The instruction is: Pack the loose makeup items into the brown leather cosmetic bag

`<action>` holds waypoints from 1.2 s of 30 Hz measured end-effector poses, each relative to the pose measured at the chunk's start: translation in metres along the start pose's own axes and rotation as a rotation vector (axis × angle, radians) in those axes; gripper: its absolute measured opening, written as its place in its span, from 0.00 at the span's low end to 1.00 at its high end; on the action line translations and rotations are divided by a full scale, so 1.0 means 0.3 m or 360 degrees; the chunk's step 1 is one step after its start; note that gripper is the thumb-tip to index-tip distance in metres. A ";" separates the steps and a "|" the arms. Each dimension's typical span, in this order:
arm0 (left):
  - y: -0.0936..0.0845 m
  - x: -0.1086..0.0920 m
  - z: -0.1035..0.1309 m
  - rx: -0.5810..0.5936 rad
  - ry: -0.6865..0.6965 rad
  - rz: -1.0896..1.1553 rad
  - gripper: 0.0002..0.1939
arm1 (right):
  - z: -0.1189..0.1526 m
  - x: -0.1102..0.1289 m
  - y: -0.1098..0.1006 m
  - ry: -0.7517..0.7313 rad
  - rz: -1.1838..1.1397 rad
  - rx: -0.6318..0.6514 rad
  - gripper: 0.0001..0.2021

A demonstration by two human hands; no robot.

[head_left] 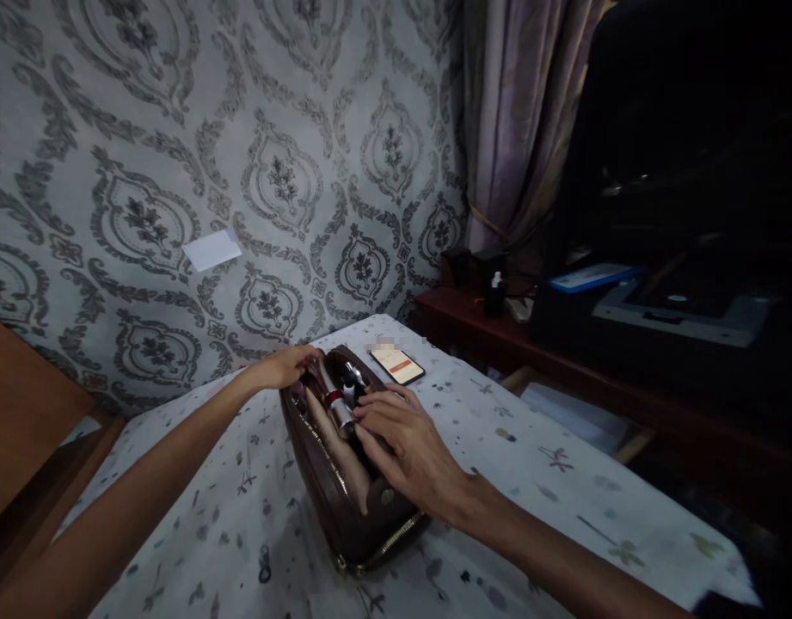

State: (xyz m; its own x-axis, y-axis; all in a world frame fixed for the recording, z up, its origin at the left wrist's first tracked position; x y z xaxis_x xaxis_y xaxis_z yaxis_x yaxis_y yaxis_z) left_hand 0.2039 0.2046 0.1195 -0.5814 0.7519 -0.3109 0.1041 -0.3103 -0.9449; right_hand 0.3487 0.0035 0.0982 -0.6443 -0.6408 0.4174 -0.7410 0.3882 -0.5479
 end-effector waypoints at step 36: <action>-0.040 0.136 0.333 -0.1126 -0.0250 0.0383 0.17 | 0.022 0.198 -0.058 -0.0236 -0.0442 -0.0142 0.08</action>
State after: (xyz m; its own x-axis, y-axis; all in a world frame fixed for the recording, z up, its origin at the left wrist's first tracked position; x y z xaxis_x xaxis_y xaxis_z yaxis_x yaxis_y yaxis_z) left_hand 0.0983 0.1809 0.1284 -0.5800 0.6025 -0.5482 0.7036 0.0315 -0.7099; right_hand 0.3245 -0.0457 0.1276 -0.3856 -0.8174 0.4279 -0.9024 0.2376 -0.3594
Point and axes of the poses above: each hand's wrist, its own z-axis away from the middle knuckle, its own y-axis out of the palm, x = y × z, the point moved 5 cm from there along -z, towards the middle knuckle, and after that the axes turned 1 degree about x, right-handed, at the moved point
